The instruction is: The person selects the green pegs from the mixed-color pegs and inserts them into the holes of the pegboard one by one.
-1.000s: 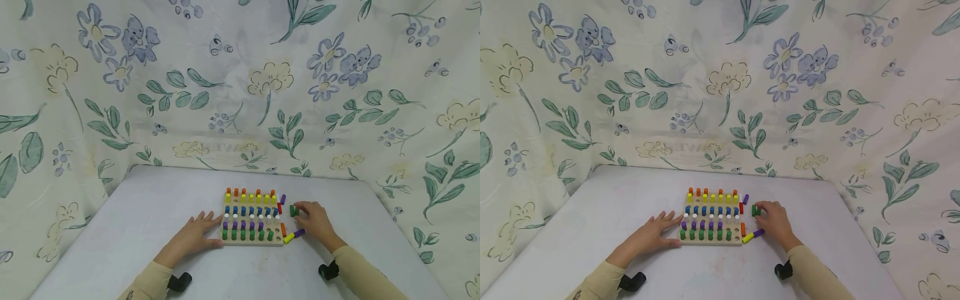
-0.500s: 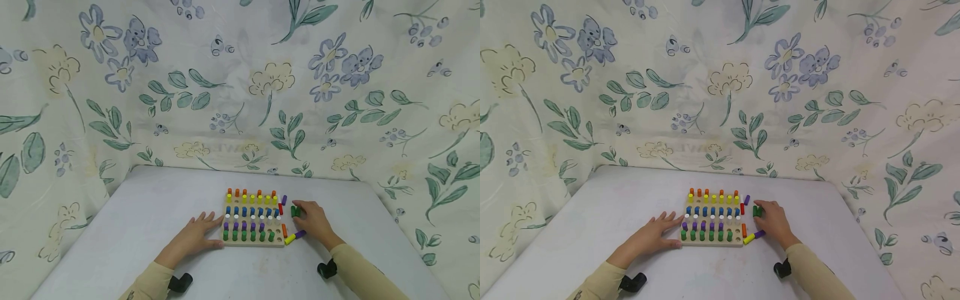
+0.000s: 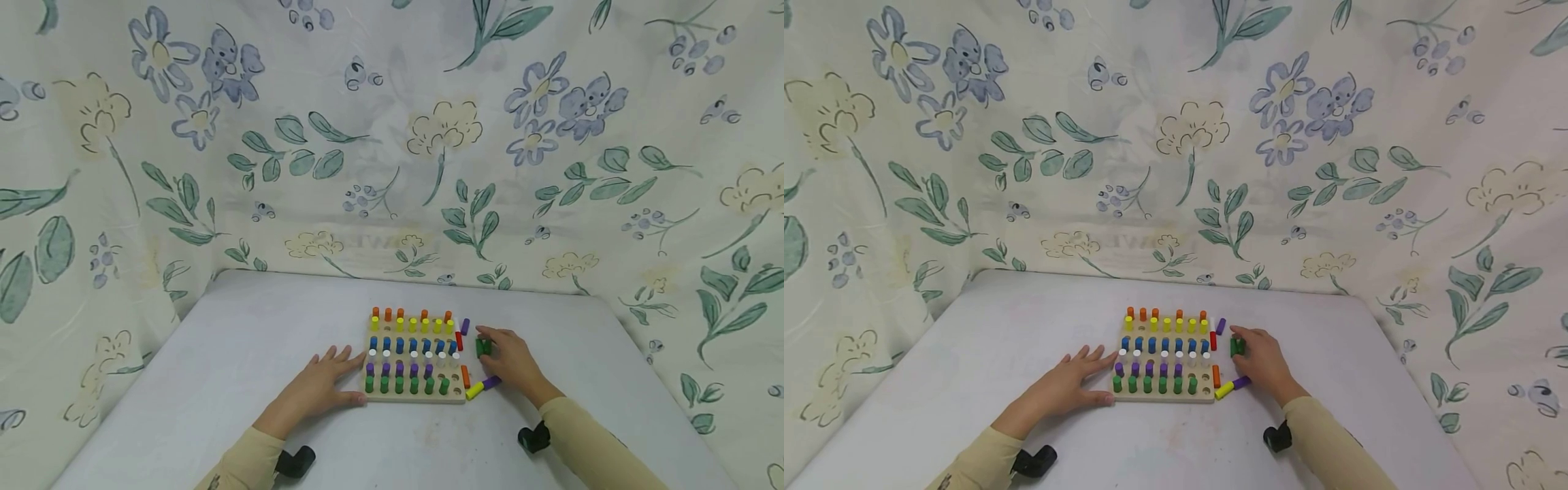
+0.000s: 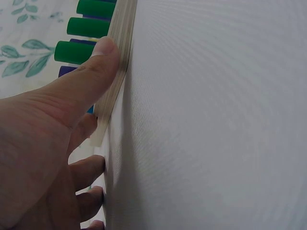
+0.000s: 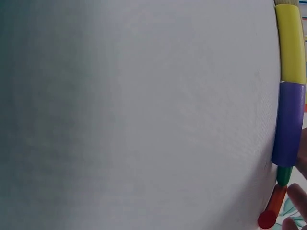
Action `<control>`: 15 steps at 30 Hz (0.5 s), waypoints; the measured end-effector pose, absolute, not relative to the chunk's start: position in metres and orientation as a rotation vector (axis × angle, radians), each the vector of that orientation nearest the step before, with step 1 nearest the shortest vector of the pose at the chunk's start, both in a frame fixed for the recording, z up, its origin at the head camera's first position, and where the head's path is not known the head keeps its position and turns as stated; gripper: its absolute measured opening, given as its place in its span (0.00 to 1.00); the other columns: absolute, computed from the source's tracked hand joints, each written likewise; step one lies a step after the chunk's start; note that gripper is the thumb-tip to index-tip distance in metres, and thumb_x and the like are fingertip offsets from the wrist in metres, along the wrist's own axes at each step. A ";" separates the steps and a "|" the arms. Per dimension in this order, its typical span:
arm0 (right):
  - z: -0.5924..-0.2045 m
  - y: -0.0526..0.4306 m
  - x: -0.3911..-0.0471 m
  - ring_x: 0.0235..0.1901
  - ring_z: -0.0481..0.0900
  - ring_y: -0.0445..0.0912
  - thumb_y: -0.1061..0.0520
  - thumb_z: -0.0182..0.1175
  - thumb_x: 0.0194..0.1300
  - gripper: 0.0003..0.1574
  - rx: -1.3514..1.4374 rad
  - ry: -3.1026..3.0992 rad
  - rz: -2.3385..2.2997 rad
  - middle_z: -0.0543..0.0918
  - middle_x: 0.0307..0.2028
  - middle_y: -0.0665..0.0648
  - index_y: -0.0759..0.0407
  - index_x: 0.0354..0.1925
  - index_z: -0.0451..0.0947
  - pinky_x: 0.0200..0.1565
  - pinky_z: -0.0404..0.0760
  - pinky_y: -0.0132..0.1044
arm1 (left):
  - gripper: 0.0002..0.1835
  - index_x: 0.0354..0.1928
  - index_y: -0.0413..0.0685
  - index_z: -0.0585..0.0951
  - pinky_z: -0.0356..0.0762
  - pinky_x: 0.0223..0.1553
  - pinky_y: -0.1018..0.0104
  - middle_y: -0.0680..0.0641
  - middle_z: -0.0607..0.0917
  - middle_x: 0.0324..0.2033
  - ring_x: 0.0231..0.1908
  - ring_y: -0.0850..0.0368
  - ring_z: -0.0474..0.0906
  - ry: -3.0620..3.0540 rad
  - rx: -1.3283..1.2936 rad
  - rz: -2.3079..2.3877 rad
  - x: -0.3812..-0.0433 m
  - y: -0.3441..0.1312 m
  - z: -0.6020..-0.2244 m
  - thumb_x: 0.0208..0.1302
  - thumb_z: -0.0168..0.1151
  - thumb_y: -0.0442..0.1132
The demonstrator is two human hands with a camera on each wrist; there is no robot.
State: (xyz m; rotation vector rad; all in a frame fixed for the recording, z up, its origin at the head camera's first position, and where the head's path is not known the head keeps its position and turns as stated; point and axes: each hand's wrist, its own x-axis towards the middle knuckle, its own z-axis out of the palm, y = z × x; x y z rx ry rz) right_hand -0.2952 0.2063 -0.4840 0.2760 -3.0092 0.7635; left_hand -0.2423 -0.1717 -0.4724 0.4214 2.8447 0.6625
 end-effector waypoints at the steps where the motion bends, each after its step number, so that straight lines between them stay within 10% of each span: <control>1: -0.484 0.206 -0.295 0.68 0.69 0.61 0.59 0.70 0.64 0.40 0.275 -3.011 0.769 0.82 0.60 0.58 0.55 0.72 0.69 0.68 0.67 0.64 | 0.48 0.74 0.57 0.71 0.44 0.75 0.35 0.38 0.65 0.74 0.76 0.33 0.51 2.846 0.424 0.664 -0.242 -0.172 -0.472 0.53 0.73 0.66; 15: -0.485 0.211 -0.288 0.61 0.73 0.58 0.51 0.70 0.64 0.38 0.295 -2.987 0.729 0.87 0.52 0.52 0.50 0.70 0.72 0.66 0.66 0.66 | 0.48 0.74 0.56 0.71 0.44 0.75 0.35 0.38 0.65 0.74 0.76 0.33 0.51 2.837 0.432 0.686 -0.242 -0.171 -0.471 0.53 0.73 0.65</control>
